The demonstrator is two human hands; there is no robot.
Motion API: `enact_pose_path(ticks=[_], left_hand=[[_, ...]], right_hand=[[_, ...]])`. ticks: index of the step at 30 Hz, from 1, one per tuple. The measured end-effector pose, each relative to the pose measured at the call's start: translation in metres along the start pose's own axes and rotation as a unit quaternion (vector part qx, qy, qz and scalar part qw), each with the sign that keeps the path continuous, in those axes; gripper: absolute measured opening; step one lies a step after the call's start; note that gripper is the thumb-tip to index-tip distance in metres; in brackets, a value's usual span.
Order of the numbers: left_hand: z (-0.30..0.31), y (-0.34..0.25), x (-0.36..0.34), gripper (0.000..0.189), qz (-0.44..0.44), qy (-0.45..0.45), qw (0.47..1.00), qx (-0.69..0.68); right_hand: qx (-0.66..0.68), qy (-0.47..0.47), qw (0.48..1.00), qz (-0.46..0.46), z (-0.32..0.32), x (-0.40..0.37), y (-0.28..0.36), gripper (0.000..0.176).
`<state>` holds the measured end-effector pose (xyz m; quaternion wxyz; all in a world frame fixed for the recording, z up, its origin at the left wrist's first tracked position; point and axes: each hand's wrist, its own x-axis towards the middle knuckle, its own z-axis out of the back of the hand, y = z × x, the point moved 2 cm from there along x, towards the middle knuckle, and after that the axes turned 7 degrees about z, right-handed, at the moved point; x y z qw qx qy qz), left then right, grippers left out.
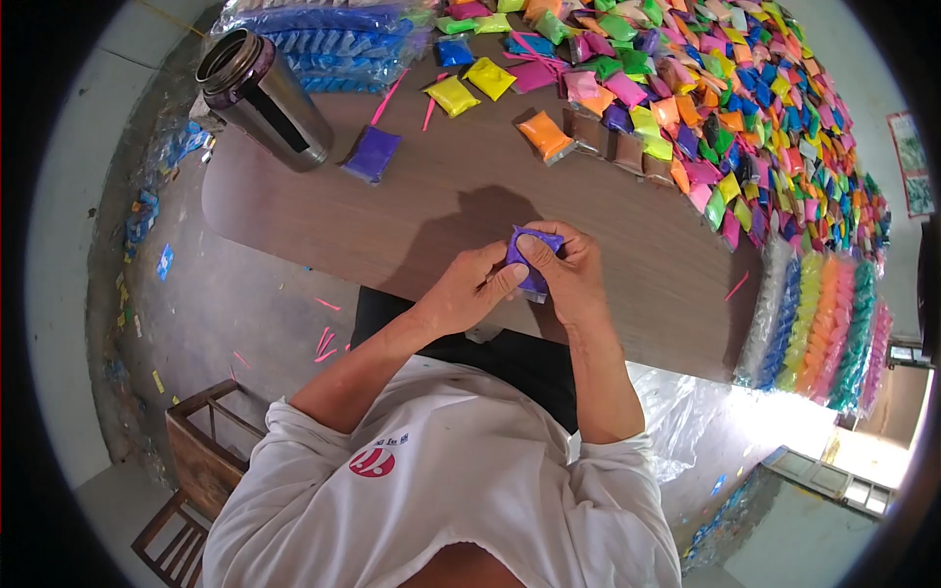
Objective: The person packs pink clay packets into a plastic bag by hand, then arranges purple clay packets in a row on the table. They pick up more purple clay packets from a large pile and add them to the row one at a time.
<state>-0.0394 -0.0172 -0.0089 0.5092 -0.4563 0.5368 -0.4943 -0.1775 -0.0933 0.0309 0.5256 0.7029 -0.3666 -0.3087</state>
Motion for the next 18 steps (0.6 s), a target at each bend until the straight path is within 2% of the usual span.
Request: enact_pose_path(ticks=[5,8,11,16,17,18], left_hand=[[0.001,-0.006,-0.001,0.036,0.011,-0.026,0.999,-0.023],[0.002,-0.012,-0.002,0.036,0.018,-0.023,1.000,0.011],[0.002,-0.010,-0.001,0.035,0.016,-0.021,0.999,0.019],[-0.004,-0.003,0.001,0.036,-0.009,-0.026,0.998,-0.050],[-0.005,-0.001,0.000,0.034,-0.018,-0.028,0.999,-0.011],[-0.006,0.002,0.000,0.032,-0.028,-0.029,0.999,0.027]], right_hand=[[0.055,-0.078,0.995,0.022,0.003,0.000,-0.012,0.023],[0.096,-0.037,0.994,-0.028,0.007,-0.004,0.003,0.023],[-0.036,0.009,0.998,-0.047,0.029,-0.009,-0.011,0.026],[-0.115,-0.076,0.990,0.028,0.028,0.013,0.011,0.027],[-0.127,-0.100,0.986,0.037,0.024,0.024,0.018,0.026],[-0.144,-0.067,0.987,0.031,0.017,0.036,0.020,0.026]])
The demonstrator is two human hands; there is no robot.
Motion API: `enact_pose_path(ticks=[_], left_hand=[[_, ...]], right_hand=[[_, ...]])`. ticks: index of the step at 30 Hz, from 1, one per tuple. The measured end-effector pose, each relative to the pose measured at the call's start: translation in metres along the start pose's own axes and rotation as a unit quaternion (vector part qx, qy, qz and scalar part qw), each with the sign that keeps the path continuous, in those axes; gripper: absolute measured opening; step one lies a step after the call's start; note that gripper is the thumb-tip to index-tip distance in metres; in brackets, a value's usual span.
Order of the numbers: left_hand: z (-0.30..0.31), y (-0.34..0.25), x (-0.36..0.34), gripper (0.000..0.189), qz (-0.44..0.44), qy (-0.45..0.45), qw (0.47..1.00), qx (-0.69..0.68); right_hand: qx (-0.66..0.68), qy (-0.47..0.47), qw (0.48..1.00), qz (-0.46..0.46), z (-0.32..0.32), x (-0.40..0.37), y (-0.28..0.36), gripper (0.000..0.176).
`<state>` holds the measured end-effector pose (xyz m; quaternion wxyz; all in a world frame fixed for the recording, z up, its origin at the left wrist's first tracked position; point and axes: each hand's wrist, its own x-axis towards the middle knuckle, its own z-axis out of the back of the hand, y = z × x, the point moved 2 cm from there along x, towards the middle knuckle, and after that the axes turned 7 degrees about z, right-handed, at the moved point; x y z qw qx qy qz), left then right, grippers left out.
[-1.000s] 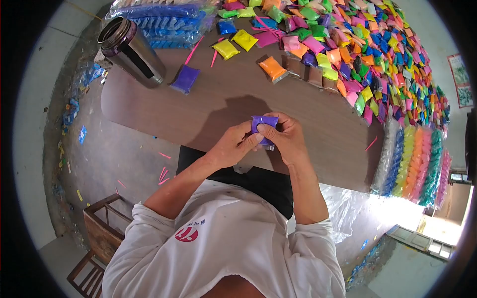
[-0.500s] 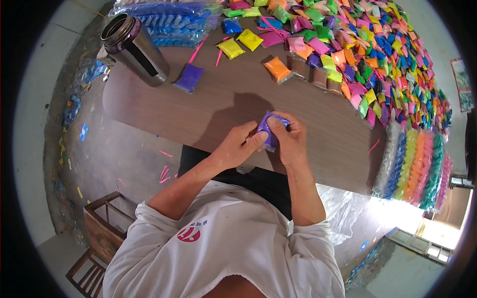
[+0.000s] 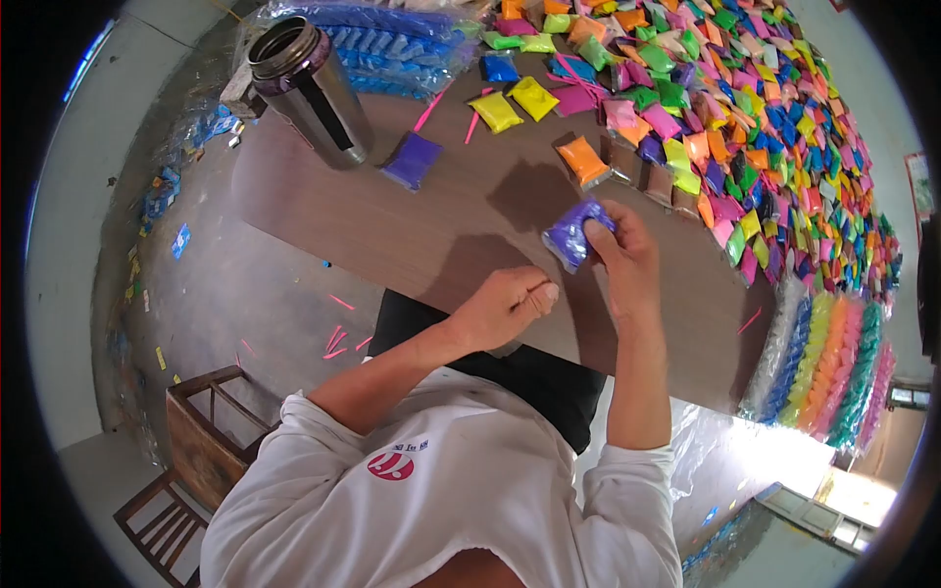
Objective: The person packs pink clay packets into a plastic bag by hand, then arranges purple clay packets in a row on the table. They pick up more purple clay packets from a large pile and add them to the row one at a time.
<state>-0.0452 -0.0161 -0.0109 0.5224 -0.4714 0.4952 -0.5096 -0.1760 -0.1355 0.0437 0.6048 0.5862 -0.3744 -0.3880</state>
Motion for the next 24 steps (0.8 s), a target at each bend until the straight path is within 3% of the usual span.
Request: enact_pose_path(ticks=[2,5,7,12,19,22,24], left_hand=[[0.003,-0.012,-0.002,0.022,-0.029,0.005,0.992,0.127],[-0.005,-0.010,-0.004,0.018,-0.102,-0.022,0.989,0.106],[-0.006,-0.010,-0.005,0.019,-0.098,-0.018,0.990,0.096],[-0.001,-0.013,-0.006,0.020,-0.053,0.012,0.991,0.120],[-0.002,-0.018,-0.007,0.020,-0.097,-0.017,0.993,0.070],[-0.002,-0.019,-0.006,0.020,-0.094,-0.010,0.993,0.068],[-0.001,-0.017,-0.006,0.021,-0.084,0.002,0.993,0.080]], right_hand=[[-0.034,0.067,0.997,0.000,-0.021,0.021,0.005,0.025],[-0.086,0.150,0.985,0.012,-0.063,0.046,0.003,0.028],[-0.130,0.187,0.973,0.042,-0.084,0.065,-0.015,0.030],[-0.217,0.179,0.954,0.105,-0.118,0.089,-0.030,0.034],[-0.310,0.134,0.924,0.181,-0.124,0.082,-0.018,0.040],[-0.361,0.092,0.892,0.257,-0.128,0.077,-0.022,0.038],[-0.339,0.117,0.898,0.255,-0.128,0.078,-0.028,0.035]])
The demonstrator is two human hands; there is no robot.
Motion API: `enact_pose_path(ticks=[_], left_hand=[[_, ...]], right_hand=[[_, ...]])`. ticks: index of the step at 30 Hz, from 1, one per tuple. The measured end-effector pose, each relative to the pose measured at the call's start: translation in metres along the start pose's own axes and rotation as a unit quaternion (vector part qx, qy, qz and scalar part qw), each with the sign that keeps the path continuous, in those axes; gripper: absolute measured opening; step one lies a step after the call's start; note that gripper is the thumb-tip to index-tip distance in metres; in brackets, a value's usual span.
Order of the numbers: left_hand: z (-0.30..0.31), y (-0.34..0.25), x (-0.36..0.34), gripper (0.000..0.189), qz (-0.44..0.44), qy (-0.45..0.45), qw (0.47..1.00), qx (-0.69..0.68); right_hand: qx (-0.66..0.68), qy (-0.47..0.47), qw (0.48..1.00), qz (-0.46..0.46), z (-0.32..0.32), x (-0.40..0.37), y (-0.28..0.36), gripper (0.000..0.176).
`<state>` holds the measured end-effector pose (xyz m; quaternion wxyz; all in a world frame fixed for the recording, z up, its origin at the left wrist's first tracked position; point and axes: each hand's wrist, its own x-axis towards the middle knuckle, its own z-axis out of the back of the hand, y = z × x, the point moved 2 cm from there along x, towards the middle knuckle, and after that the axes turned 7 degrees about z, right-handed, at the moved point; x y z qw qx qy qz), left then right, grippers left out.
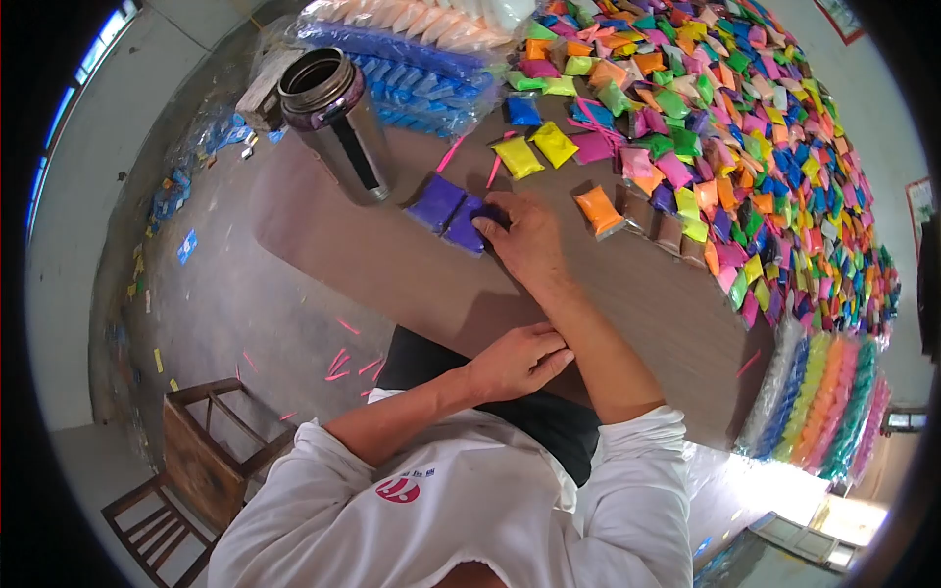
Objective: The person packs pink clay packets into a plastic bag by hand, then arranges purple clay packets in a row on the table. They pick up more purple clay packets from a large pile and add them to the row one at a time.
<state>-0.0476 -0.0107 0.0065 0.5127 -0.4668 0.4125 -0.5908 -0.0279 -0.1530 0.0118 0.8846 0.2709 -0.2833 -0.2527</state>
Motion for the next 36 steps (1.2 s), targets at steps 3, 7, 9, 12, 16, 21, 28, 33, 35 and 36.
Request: enact_pose_path(ticks=[3,7,9,12,16,21,28,33,35,36], left_hand=[[0.002,-0.005,0.001,0.019,0.033,0.007,0.999,-0.014],[0.002,-0.002,0.002,0.017,0.032,0.015,0.999,-0.015],[0.001,0.001,0.001,0.017,0.022,0.013,1.000,-0.002],[0.001,-0.003,0.000,0.018,0.056,0.010,0.998,-0.013],[0.002,-0.006,0.001,0.016,0.039,0.006,0.999,-0.003],[-0.001,-0.007,0.002,0.016,0.042,-0.004,0.999,0.005],[-0.001,-0.006,0.001,0.016,0.049,-0.007,0.999,0.008],[-0.001,-0.007,0.001,0.018,0.070,-0.005,0.998,-0.005],[-0.001,-0.005,0.001,0.020,0.060,-0.008,0.998,-0.003],[-0.001,-0.005,0.001,0.021,0.055,-0.009,0.998,-0.002]], right_hand=[[0.031,0.015,0.999,-0.004,-0.002,-0.002,-0.005,0.030],[0.108,-0.041,0.993,-0.012,0.011,-0.008,-0.010,0.024],[0.073,-0.101,0.992,0.004,0.028,-0.015,-0.016,0.021],[-0.032,-0.193,0.981,0.009,0.065,-0.021,-0.031,0.017],[-0.223,-0.223,0.949,0.004,0.134,-0.021,-0.081,0.020],[-0.348,-0.103,0.930,-0.062,0.163,-0.023,-0.149,0.020],[-0.416,-0.081,0.905,-0.039,0.166,-0.017,-0.169,0.012],[-0.258,-0.185,0.948,-0.032,0.183,-0.025,-0.179,0.013],[-0.032,-0.259,0.962,-0.077,0.188,-0.032,-0.190,0.013],[0.093,-0.268,0.951,-0.121,0.191,-0.036,-0.187,0.011]])
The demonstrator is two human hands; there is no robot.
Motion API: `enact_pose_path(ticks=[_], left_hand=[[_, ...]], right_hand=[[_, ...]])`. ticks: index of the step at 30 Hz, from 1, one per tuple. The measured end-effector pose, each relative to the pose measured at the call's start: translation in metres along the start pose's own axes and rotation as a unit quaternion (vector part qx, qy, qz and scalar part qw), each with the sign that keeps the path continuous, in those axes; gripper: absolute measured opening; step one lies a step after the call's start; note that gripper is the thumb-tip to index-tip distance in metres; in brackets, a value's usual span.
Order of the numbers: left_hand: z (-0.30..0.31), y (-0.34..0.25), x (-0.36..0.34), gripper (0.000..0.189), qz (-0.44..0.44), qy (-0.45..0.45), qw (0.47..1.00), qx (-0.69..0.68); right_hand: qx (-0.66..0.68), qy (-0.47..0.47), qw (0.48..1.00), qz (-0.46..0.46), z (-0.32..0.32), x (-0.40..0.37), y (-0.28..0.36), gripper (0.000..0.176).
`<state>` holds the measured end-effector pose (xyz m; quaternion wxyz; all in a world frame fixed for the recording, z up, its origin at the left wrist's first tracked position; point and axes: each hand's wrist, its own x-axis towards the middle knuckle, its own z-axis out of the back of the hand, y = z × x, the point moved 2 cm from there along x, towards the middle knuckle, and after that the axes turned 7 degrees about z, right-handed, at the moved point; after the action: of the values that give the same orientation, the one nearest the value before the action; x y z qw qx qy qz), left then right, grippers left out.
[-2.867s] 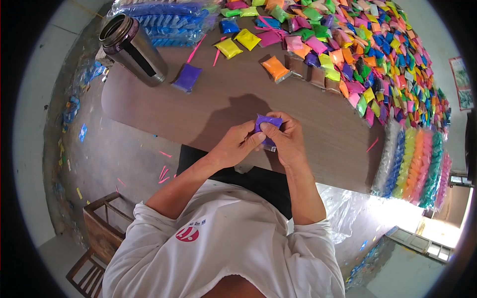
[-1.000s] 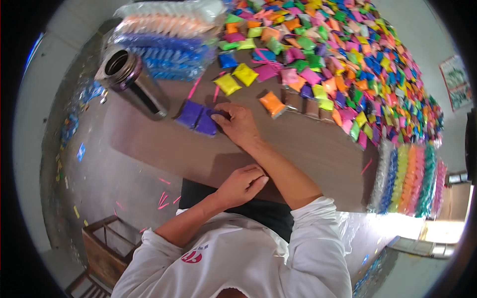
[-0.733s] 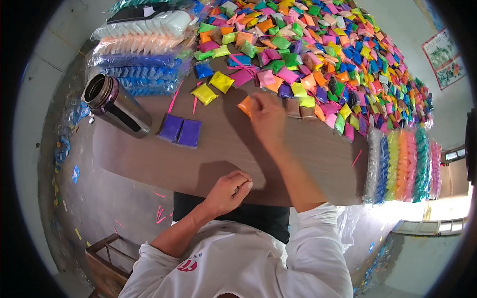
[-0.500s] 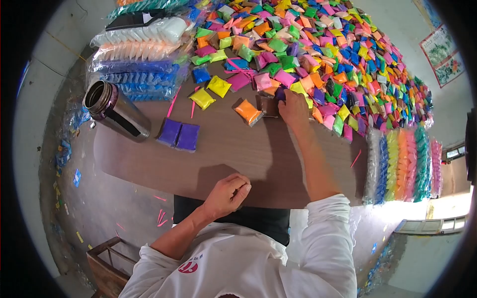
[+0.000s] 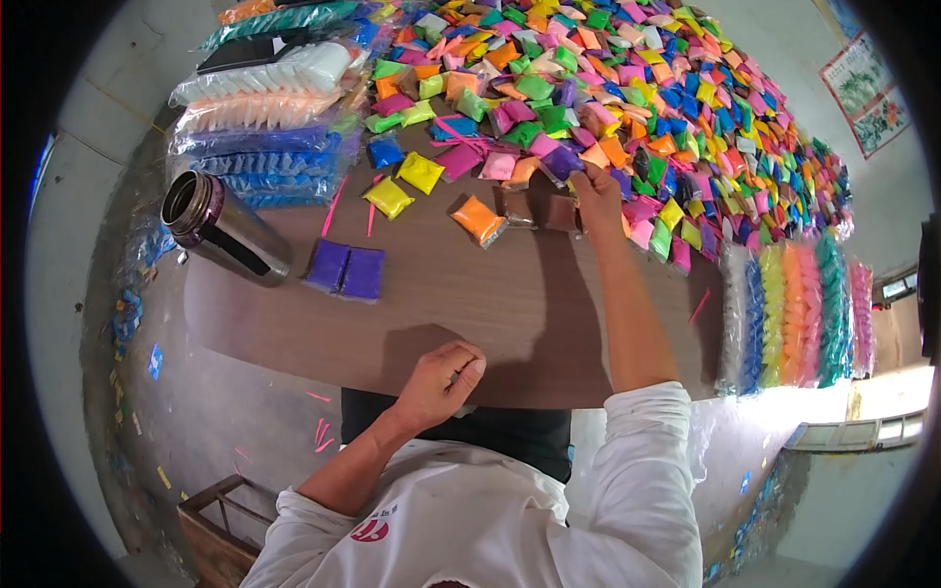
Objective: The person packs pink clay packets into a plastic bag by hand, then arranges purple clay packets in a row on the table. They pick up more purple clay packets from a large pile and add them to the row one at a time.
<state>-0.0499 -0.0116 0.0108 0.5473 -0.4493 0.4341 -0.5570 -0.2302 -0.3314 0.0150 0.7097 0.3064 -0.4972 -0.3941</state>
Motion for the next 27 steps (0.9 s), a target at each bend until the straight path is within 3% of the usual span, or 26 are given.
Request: enact_pose_path(ticks=[2,5,8,11,14,17,21,27], left_hand=[[0.000,0.002,0.001,0.025,-0.010,-0.003,1.000,-0.002],[0.000,0.010,0.002,0.026,-0.001,-0.002,1.000,-0.030],[-0.001,0.012,-0.001,0.028,0.017,-0.008,0.996,-0.085],[0.000,0.010,0.001,0.038,0.022,-0.006,0.994,-0.110],[0.001,0.014,0.002,0.040,0.009,0.023,0.994,-0.108],[0.003,-0.002,0.003,0.038,0.009,0.012,1.000,0.027],[-0.003,0.005,0.003,0.029,-0.028,-0.024,0.999,-0.008],[-0.002,0.003,0.002,0.029,-0.039,-0.026,0.999,0.026]], right_hand=[[0.219,-0.003,0.964,-0.150,0.006,-0.007,0.024,0.010],[0.384,0.029,0.896,-0.220,0.009,-0.033,0.049,0.010],[0.351,0.054,0.892,-0.282,0.007,-0.080,0.088,0.013],[0.367,0.174,0.869,-0.284,0.004,-0.134,0.085,0.013],[0.293,0.210,0.875,-0.323,-0.002,-0.173,0.114,0.015],[0.275,0.243,0.870,-0.330,-0.012,-0.199,0.123,0.016],[0.338,0.237,0.855,-0.314,-0.015,-0.200,0.134,0.018],[0.274,0.230,0.906,-0.226,-0.027,-0.198,0.129,0.018]])
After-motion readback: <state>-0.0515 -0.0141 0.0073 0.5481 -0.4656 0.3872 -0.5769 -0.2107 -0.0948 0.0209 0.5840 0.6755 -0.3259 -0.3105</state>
